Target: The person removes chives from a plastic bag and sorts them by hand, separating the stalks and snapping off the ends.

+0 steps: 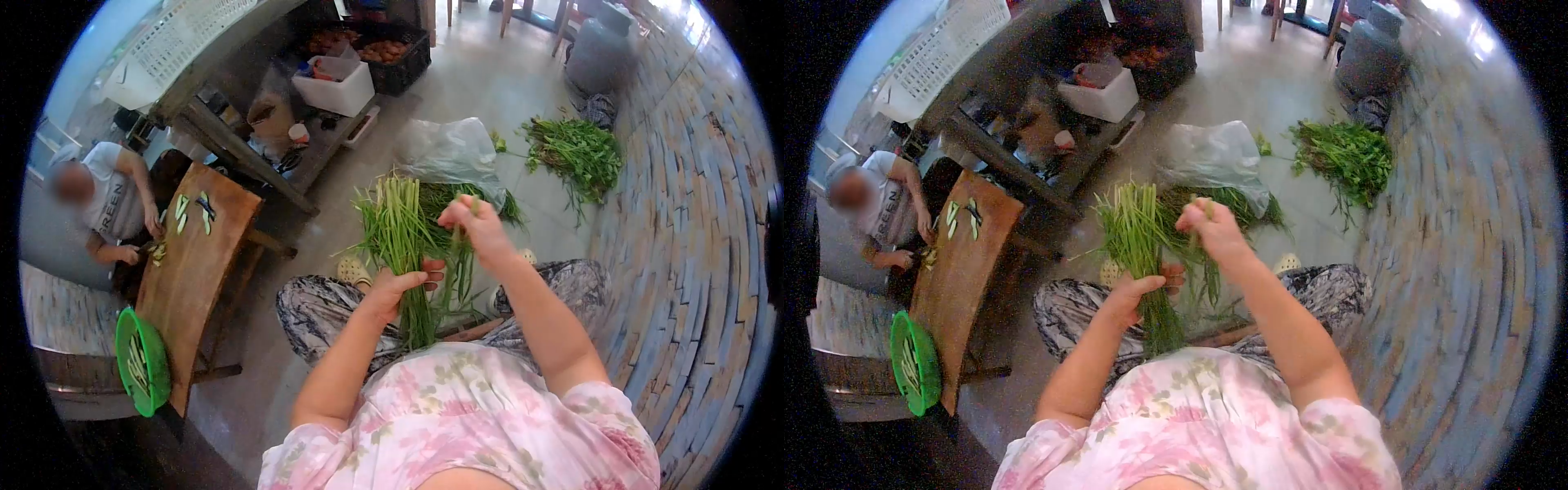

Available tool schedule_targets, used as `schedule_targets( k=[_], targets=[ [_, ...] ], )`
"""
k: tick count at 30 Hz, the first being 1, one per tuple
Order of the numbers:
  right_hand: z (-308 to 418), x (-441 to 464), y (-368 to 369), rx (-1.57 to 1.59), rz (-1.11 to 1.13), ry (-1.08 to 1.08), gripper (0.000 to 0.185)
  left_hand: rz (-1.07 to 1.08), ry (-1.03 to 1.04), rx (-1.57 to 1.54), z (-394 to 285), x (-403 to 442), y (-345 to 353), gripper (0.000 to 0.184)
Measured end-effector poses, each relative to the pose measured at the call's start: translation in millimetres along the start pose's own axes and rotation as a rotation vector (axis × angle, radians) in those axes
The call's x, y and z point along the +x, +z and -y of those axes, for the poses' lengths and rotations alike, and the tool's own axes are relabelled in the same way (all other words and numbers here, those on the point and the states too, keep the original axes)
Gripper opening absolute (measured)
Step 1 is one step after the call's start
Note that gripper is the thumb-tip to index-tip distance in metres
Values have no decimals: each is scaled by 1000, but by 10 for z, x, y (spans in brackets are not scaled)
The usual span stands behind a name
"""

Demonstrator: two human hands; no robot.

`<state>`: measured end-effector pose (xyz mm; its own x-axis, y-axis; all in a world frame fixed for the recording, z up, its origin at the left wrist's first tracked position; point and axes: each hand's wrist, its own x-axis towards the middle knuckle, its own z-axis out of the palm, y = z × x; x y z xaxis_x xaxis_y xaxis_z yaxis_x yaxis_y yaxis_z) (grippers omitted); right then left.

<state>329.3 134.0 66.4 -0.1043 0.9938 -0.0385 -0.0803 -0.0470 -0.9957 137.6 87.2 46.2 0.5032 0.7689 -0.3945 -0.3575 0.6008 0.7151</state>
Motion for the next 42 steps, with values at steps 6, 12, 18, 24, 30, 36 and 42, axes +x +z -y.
schedule_targets(
  k=[6, 12, 18, 24, 30, 36, 42],
  targets=[
    [289, -65, -16, 137, -40, 184, 13, 121, 1, 17, 34, -27, -157, 41],
    [201, -26, 102, -223, 51, -35, 11, 152, -75, 8, 0, -78, -73, 34],
    [134, -87, -100, -508, -164, -168, 15, 85, -189, -106, -34, -125, -157, 33],
    [-51, -42, -630, -340, -503, -19, 23, 50, -167, -153, 68, -144, -291, 25],
    [-312, -396, -604, -862, 25, 171, 29, 128, -140, -75, -52, -212, -344, 25],
    [20, -254, -52, -17, -86, 271, 16, 176, -175, 84, -19, -151, -192, 29],
    [-78, -127, 58, 296, -222, 214, 14, 36, -133, 34, 40, -125, -169, 35]
  ],
)
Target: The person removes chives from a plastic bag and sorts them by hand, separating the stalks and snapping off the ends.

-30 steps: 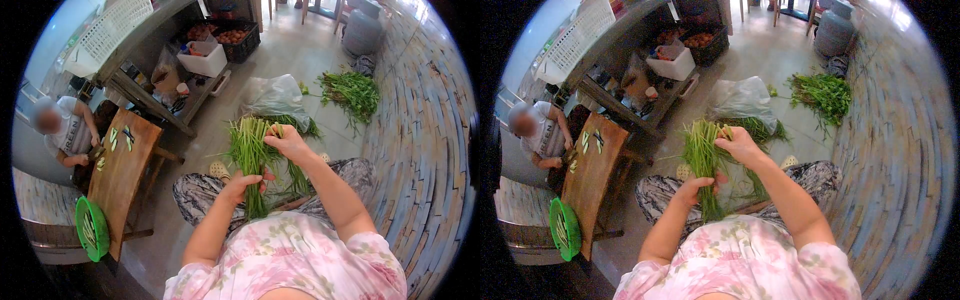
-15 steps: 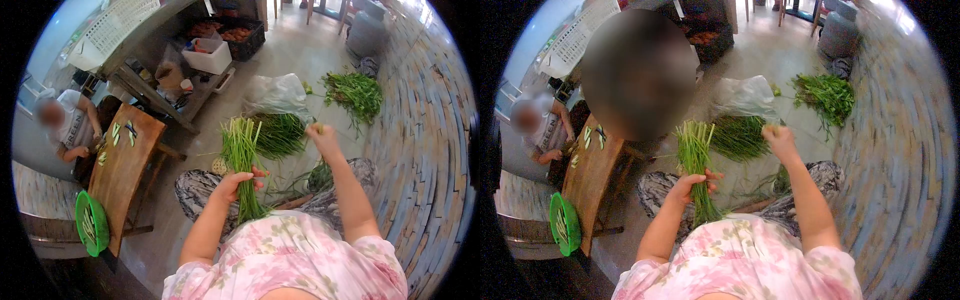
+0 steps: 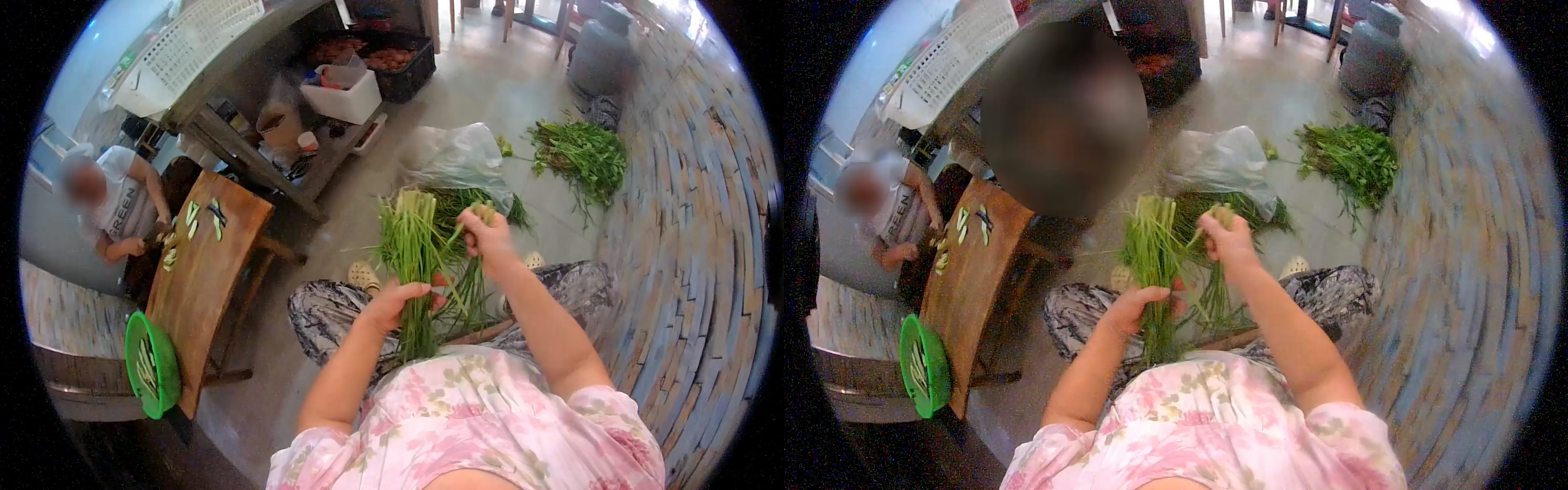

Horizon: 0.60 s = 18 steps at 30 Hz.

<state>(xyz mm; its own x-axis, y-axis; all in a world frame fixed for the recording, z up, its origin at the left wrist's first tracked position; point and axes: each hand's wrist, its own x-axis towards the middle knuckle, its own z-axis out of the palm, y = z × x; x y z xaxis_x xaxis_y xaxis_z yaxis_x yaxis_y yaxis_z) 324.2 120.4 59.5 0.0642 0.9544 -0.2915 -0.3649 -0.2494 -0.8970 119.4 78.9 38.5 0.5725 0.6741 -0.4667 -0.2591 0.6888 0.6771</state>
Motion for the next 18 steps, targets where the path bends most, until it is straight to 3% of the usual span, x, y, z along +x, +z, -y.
schedule_targets(
  k=[3, 5, 7, 11, 13, 16, 18],
  targets=[
    [78, 66, -246, 66, -217, -58, 12, -73, 50, -51, -33, -8, -98, 39],
    [-17, 237, -685, 36, -350, -219, 17, -46, 152, -96, -97, -54, -63, 37],
    [148, 245, -856, 215, -628, -191, 17, -26, 187, -94, -131, -85, -106, 35],
    [229, 196, -1037, -247, -398, -261, 16, -25, 139, -37, -82, -19, -297, 36],
    [477, -60, -434, -444, -242, -166, 17, -38, 90, -19, -78, 1, -244, 35],
    [462, -136, 79, -580, 113, -338, 17, -42, 21, 45, -106, 10, -95, 32],
    [420, -133, 314, -647, 185, -432, 16, -14, 20, 128, -72, 53, -69, 30]
  ],
)
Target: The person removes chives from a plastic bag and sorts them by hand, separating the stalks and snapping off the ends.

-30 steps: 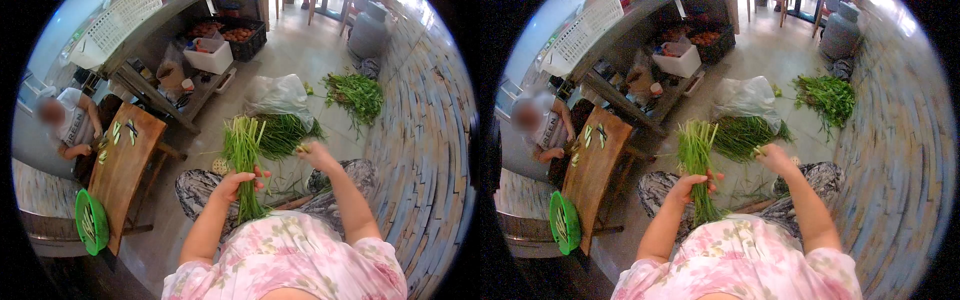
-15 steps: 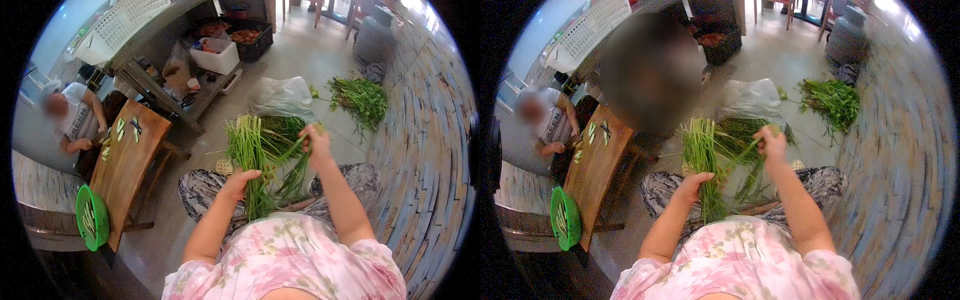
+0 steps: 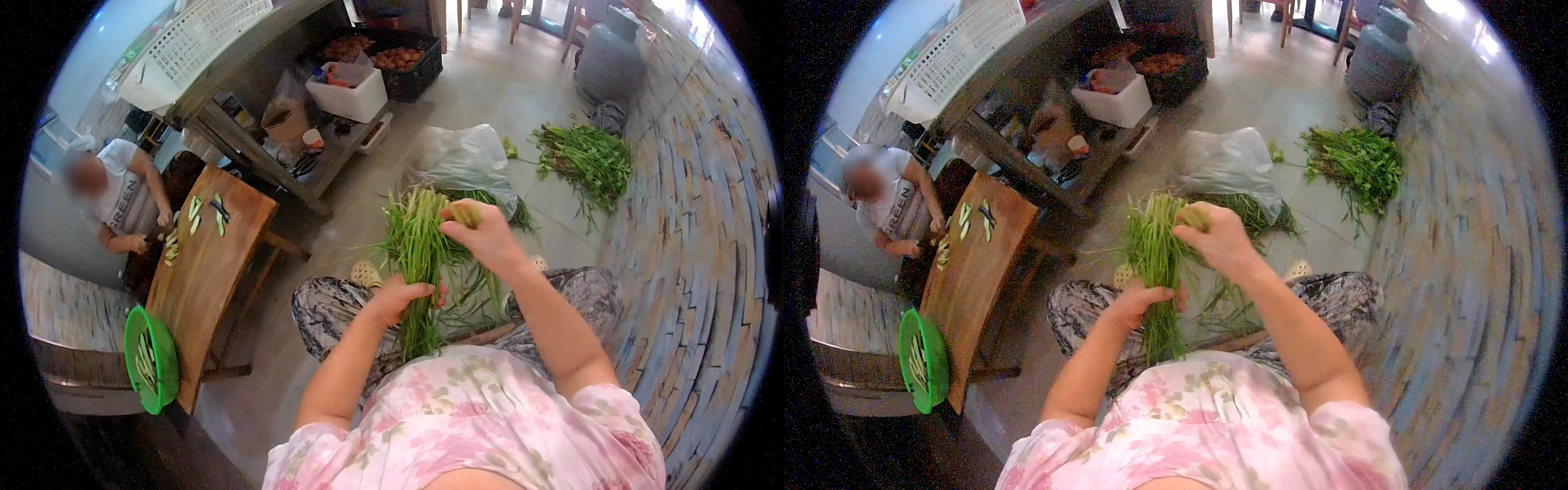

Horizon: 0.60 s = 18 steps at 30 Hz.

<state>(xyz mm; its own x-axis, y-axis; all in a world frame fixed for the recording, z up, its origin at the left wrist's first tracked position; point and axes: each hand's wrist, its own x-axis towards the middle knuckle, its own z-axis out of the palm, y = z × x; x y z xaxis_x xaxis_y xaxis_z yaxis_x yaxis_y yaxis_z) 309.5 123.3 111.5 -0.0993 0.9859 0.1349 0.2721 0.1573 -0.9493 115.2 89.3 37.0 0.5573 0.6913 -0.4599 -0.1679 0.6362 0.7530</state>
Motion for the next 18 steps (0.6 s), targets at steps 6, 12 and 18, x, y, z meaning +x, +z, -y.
schedule_targets(
  k=[6, 12, 18],
  targets=[
    [-162, 157, 6, -75, 162, 26, 18, 4, 5, 27, 37, -42, -28, 25],
    [-263, 39, -118, -404, -74, -118, 15, 87, -70, -134, -57, -137, -77, 19],
    [-849, -104, -436, -448, -403, -22, 16, 29, -45, -21, 40, -168, -193, 20]
  ],
)
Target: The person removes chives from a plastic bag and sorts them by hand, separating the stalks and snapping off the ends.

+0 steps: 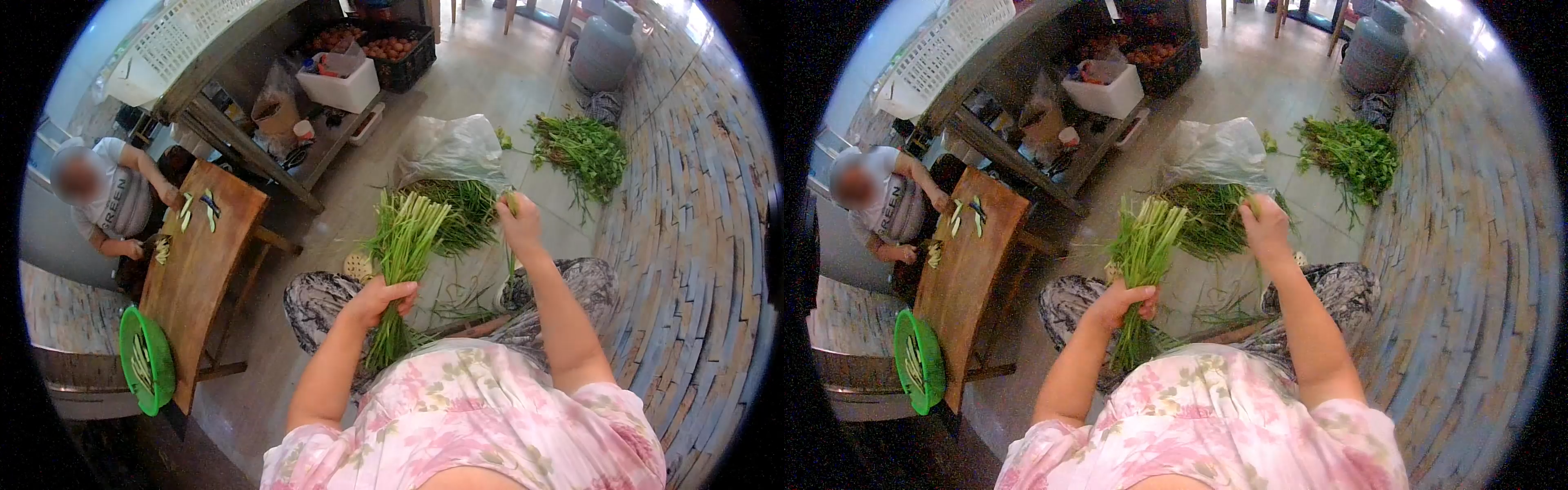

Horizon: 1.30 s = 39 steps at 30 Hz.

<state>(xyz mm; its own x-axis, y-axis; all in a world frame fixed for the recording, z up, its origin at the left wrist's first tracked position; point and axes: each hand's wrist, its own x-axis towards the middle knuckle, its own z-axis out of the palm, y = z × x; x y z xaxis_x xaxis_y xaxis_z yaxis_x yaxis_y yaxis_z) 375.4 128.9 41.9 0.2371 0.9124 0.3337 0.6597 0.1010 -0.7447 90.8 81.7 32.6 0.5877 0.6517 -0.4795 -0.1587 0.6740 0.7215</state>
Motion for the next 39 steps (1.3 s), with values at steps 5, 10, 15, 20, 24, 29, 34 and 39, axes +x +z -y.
schedule_targets(
  k=[5, 10, 15, 20, 24, 29, 34, 39],
  targets=[
    [-334, -426, 63, -159, 518, 252, 21, -51, 42, 43, -42, -43, 22, 20],
    [-167, -357, 115, 48, 430, 110, 25, -57, 40, 59, -47, -48, 62, 21],
    [473, -79, 39, 353, 370, 83, 19, -22, 18, 108, -29, -34, 121, 23],
    [322, -30, 53, 719, 415, 399, 11, -49, 31, 94, -1, -71, 91, 24],
    [380, -70, -41, 1054, 437, 563, 8, -23, 41, 51, 14, -53, 38, 28],
    [561, -157, -91, 1439, 492, 557, 8, -66, 49, -8, -3, -27, 69, 30],
    [503, -144, -266, 1557, 411, 562, 10, -197, 214, -232, -59, -19, -69, 29],
    [-301, -270, -266, 1130, 429, 500, 4, -324, 459, -167, -279, -135, -281, 19]
  ],
)
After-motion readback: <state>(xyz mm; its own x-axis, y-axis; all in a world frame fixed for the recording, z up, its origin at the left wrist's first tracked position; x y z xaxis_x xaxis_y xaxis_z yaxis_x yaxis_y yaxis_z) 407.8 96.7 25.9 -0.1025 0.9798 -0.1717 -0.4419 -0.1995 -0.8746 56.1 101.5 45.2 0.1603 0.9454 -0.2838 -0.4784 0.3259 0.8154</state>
